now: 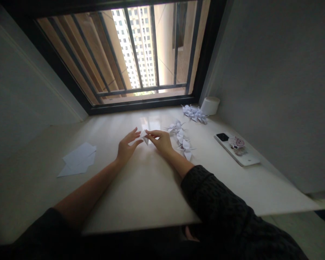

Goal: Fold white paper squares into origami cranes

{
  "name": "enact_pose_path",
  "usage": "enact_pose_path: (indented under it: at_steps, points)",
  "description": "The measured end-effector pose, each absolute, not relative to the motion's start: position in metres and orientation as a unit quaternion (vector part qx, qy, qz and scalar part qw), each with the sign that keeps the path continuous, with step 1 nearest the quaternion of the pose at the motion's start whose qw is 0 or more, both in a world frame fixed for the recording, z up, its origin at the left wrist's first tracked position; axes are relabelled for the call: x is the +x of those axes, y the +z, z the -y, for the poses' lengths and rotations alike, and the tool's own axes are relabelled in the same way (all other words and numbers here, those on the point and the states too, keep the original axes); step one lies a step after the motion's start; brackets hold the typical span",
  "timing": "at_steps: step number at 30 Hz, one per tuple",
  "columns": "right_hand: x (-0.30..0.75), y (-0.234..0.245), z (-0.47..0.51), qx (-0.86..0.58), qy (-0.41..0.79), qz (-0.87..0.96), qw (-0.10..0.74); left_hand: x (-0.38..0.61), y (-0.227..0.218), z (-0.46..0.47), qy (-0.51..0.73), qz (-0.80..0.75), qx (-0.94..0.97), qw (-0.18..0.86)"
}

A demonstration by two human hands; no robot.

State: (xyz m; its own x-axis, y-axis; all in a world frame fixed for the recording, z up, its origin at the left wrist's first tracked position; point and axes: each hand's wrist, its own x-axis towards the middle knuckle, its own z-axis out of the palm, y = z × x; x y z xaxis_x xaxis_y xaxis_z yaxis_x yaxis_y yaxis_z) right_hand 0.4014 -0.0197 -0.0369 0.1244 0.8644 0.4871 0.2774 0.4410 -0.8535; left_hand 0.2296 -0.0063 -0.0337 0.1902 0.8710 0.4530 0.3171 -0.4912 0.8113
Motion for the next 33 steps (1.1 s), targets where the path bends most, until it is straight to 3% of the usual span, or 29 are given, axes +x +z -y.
enact_pose_path:
  at_steps: [6, 21, 33]
  points:
    - [0.398, -0.039, 0.019, -0.433, 0.312, 0.607, 0.589, 0.231, -0.039, -0.003, 0.476, -0.370, 0.650, 0.462]
    - [0.396, -0.036, 0.022, -0.406, 0.333, 0.608, 0.595, 0.229, -0.027, 0.004, 0.491, -0.395, 0.608, 0.484]
    - [0.401, -0.041, 0.018, -0.391, 0.348, 0.653, 0.547, 0.229, -0.026, 0.003, 0.494, -0.381, 0.609, 0.489]
